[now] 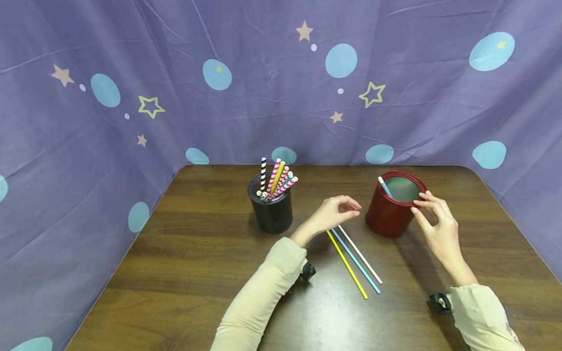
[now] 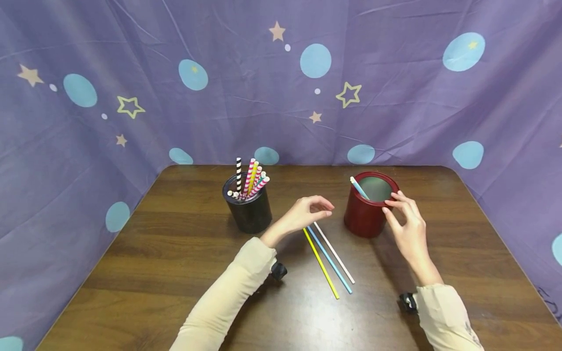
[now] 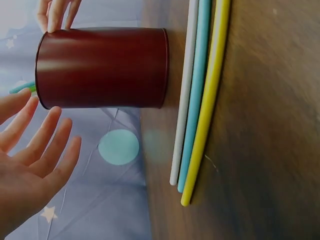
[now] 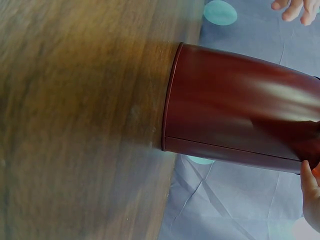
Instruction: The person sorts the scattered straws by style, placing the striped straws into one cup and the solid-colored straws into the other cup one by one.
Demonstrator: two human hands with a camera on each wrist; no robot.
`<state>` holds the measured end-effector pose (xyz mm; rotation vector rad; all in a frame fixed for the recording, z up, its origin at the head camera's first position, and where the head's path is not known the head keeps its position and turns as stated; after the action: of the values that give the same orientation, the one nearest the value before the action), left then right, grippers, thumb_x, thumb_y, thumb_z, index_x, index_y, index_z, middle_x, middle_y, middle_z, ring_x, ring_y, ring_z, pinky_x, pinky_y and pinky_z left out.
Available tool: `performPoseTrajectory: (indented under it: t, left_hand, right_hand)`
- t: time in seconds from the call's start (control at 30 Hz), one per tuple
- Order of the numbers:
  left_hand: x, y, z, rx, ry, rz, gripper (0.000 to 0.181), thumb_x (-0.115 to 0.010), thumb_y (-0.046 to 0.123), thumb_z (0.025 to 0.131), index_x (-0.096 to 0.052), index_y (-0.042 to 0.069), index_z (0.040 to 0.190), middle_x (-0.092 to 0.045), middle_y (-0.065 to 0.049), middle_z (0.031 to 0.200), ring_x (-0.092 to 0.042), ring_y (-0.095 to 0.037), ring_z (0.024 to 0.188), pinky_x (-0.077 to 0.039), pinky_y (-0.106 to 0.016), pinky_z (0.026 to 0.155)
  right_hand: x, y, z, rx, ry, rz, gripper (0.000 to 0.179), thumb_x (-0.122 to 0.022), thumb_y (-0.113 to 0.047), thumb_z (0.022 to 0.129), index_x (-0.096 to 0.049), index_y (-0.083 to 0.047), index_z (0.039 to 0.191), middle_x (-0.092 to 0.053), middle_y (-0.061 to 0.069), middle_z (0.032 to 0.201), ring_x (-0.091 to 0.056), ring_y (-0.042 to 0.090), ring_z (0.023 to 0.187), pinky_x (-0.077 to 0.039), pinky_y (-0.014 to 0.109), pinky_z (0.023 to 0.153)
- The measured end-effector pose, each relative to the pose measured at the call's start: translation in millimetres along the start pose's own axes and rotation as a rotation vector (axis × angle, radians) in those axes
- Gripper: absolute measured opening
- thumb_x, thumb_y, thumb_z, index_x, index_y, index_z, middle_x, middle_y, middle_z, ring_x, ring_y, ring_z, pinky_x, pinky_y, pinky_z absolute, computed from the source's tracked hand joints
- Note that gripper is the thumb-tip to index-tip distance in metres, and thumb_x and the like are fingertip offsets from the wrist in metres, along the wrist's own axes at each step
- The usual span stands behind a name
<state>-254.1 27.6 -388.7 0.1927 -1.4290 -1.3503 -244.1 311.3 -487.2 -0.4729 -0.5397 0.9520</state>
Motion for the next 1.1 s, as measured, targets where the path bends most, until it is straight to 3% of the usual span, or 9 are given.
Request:
performPoseTrajectory:
  t: [0.53, 1.1]
  left_hand:
    - [1.2, -4.7, -17.1, -0.013, -0.187, 0.027, 0.017, -0.062, 0.009, 0.082, -0.062, 0.003, 0.097, -0.065, -0.006, 0.093, -0.057, -0.008, 0.084, -0.045, -0.018, 0.076]
    - [-9.4, -12.8, -32.4, -0.076, -0.381, 0.229, 0.017, -0.063, 0.009, 0.080, -0.063, 0.003, 0.096, -0.064, -0.007, 0.094, -0.059, -0.015, 0.088, -0.044, -0.023, 0.080]
  right_hand:
    - [0, 0, 0.4, -0.004, -0.002, 0.005, 0.028, -0.065, 0.005, 0.074, -0.064, -0.004, 0.100, -0.055, 0.011, 0.115, -0.043, 0.027, 0.119, -0.037, 0.026, 0.094]
    - [0, -4, 0.6, 0.004, -0.003, 0.012, 0.028, -0.066, 0.006, 0.074, -0.064, -0.003, 0.100, -0.055, 0.011, 0.115, -0.043, 0.028, 0.118, -0.037, 0.028, 0.094]
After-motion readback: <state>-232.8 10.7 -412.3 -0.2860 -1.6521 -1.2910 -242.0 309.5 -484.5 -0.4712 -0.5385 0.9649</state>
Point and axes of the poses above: each hand's wrist, its own z-axis towards the middle knuckle, its own x-axis out of the back of the hand, y = z × x, the point moved 2 cm from there along z, towards the middle knuckle
